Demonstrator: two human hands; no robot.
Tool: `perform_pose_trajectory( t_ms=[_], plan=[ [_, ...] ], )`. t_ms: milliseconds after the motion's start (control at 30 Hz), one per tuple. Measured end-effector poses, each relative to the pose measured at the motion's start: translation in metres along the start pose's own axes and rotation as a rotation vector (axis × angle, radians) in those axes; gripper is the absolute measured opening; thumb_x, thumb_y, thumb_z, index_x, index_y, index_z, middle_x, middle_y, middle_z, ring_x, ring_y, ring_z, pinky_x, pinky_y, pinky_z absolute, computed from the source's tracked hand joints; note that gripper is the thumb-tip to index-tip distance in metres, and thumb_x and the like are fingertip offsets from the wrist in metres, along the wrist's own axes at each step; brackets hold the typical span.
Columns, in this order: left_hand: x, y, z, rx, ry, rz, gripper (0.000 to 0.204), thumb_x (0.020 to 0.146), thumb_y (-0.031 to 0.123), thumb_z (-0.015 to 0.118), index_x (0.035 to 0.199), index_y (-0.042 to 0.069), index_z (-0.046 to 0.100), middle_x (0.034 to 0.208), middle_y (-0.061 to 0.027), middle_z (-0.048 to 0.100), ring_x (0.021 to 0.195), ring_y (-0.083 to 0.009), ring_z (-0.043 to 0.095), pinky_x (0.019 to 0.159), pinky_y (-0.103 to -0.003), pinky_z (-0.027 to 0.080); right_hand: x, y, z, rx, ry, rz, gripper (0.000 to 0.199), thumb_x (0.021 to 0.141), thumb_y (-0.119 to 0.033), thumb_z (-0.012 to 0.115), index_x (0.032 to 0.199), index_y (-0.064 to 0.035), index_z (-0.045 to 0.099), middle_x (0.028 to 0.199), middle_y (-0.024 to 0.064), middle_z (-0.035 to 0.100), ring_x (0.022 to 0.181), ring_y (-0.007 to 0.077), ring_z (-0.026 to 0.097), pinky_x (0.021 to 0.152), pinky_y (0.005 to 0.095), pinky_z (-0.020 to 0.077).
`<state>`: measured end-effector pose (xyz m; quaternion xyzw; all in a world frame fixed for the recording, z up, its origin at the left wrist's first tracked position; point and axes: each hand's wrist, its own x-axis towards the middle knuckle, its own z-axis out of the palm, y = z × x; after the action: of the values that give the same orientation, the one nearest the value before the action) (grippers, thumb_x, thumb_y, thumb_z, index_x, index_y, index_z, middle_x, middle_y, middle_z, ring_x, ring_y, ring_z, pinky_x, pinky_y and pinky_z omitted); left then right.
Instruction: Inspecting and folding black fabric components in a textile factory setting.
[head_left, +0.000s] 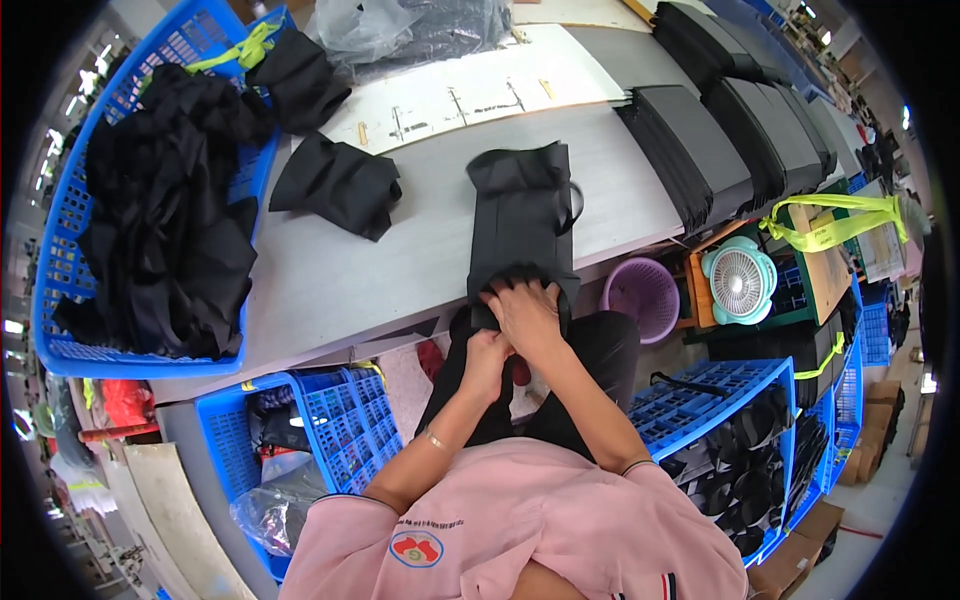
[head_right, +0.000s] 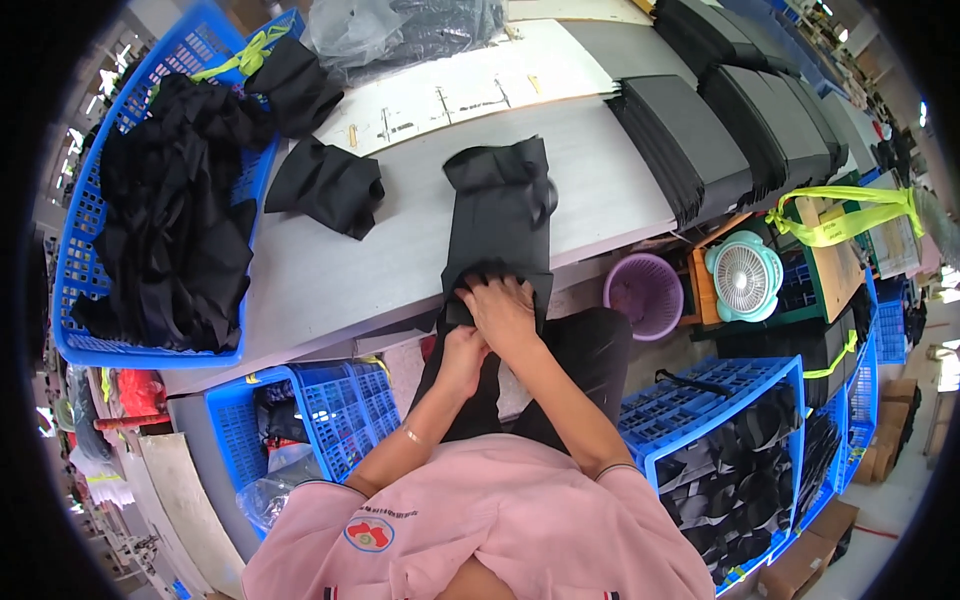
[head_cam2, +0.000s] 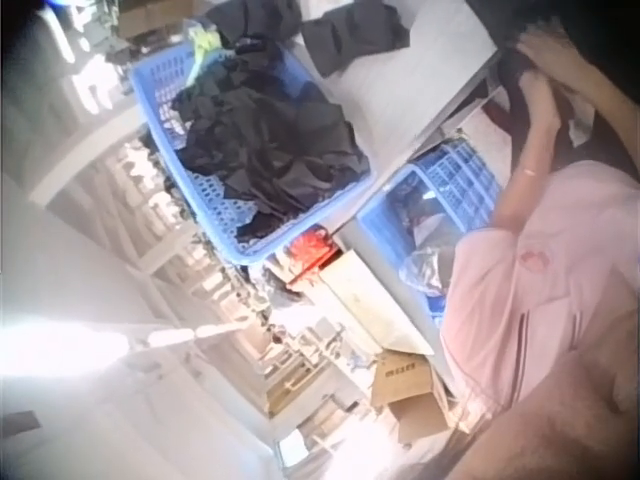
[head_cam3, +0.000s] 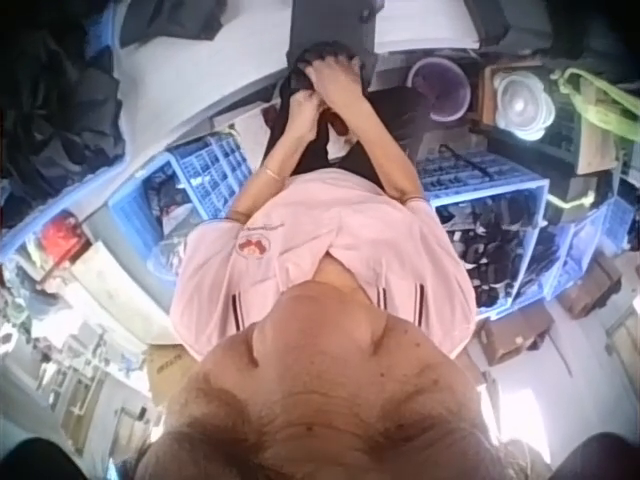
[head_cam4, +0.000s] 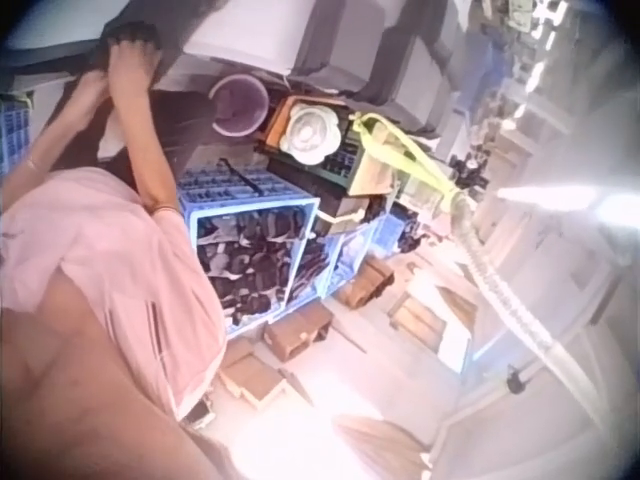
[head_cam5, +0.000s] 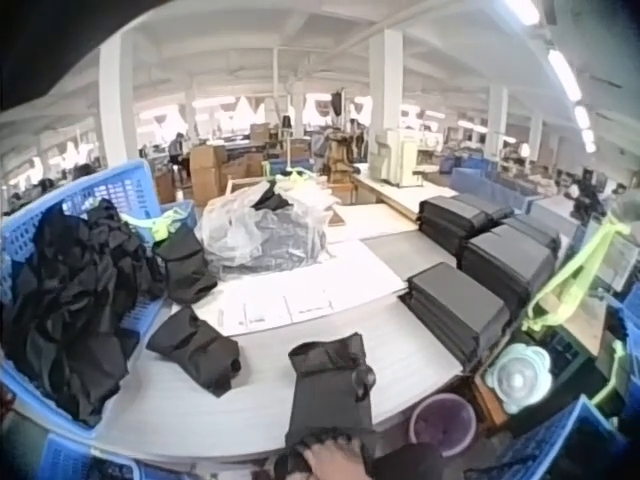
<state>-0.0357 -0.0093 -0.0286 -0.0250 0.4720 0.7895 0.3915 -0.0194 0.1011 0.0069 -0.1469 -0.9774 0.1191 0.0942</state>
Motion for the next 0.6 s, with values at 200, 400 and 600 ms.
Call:
perform_pose_trajectory(
  t_ms=[200, 400, 600],
  plan=[
    [0.000, 0.043, -0.009, -0.058, 0.262, 0.304, 0.023, 0.089, 0.009, 0.072, 0.109, 0.003, 0.062, 0.092, 0.0003, 0.066, 0.077, -0.0044, 0.058, 0.071, -0.021, 0.047, -0.005, -0.007, -0.007, 0.131, -0.119, 0.099, 0.031, 0.097, -0.036, 0.053, 0.115, -0.0130, 0.066, 0.109, 0.0122, 0.066, 0.105, 0.0337, 0.061, 0.092, 0.0557, 0.0394],
    [-0.048, 0.067, -0.012, 0.406, -0.025, 0.219, 0.010, 0.088, 0.006, 0.072, 0.095, 0.002, 0.065, 0.083, 0.0011, 0.063, 0.075, -0.0035, 0.056, 0.068, -0.018, 0.044, -0.010, -0.001, -0.015, 0.097, -0.020, 0.037, 0.028, 0.094, -0.034, 0.058, 0.112, -0.0131, 0.065, 0.105, 0.0086, 0.066, 0.103, 0.0312, 0.061, 0.089, 0.0543, 0.0411],
    [-0.020, 0.081, -0.031, 0.057, 0.045, 0.061, 0.040, 0.098, 0.025, 0.063, 0.129, 0.002, 0.055, 0.113, -0.0039, 0.063, 0.094, -0.0102, 0.060, 0.084, -0.026, 0.048, -0.047, -0.020, -0.024, 0.200, -0.026, -0.041, 0.027, 0.092, -0.033, 0.061, 0.107, -0.0121, 0.068, 0.103, 0.0109, 0.067, 0.092, 0.0313, 0.065, 0.084, 0.0520, 0.0471]
  ],
)
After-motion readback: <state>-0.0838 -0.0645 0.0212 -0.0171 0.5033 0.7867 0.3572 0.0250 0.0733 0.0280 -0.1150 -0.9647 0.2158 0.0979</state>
